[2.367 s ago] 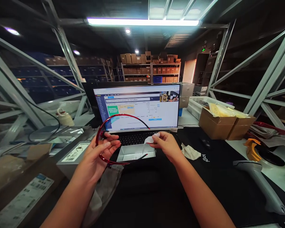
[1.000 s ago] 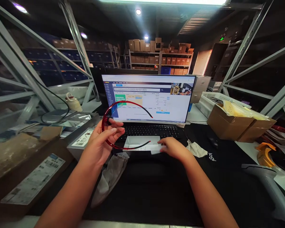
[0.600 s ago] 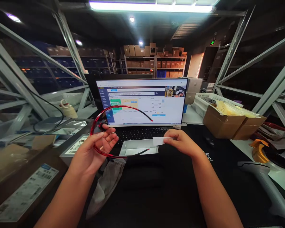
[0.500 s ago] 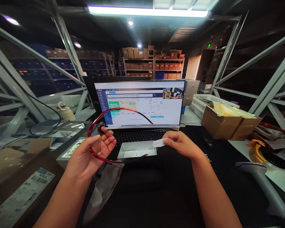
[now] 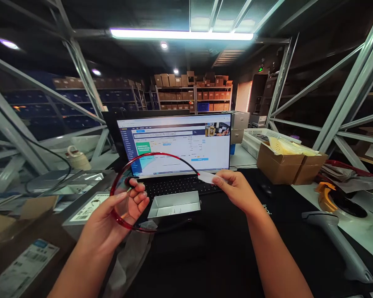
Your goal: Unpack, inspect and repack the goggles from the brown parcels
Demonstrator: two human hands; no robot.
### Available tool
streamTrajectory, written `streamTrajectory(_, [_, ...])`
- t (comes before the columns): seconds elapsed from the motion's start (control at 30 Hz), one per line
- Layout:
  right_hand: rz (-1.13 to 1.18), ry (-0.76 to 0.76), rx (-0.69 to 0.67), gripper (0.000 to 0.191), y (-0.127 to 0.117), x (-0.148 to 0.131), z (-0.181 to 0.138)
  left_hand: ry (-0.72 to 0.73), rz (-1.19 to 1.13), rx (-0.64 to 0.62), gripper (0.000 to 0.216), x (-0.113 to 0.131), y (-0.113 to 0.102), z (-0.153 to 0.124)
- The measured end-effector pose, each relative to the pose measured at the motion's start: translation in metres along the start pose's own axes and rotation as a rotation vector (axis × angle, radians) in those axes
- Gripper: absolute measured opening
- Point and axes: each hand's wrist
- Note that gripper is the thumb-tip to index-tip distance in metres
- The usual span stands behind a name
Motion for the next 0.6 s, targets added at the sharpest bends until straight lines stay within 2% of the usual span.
streamTrajectory(0.33, [-0.026, -0.014, -0.054, 0.045, -0.0056, -0.0007, -0.0003, 0.019, 0.051, -0.052, 0.036, 0.0001, -0.0096, 0.0040])
streamTrajectory(0.6, [0.000, -0.019, -0.079, 0.044, -0.0051, 0.0029, -0.0003, 0.011, 0.047, -0.054, 0.037, -0.0031, -0.0062, -0.0007])
Point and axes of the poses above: each hand's wrist, its own z-axis towards the middle knuckle, its own y-axis out of the palm, x = y × z, and after that the axes turned 7 degrees about -y, right-handed
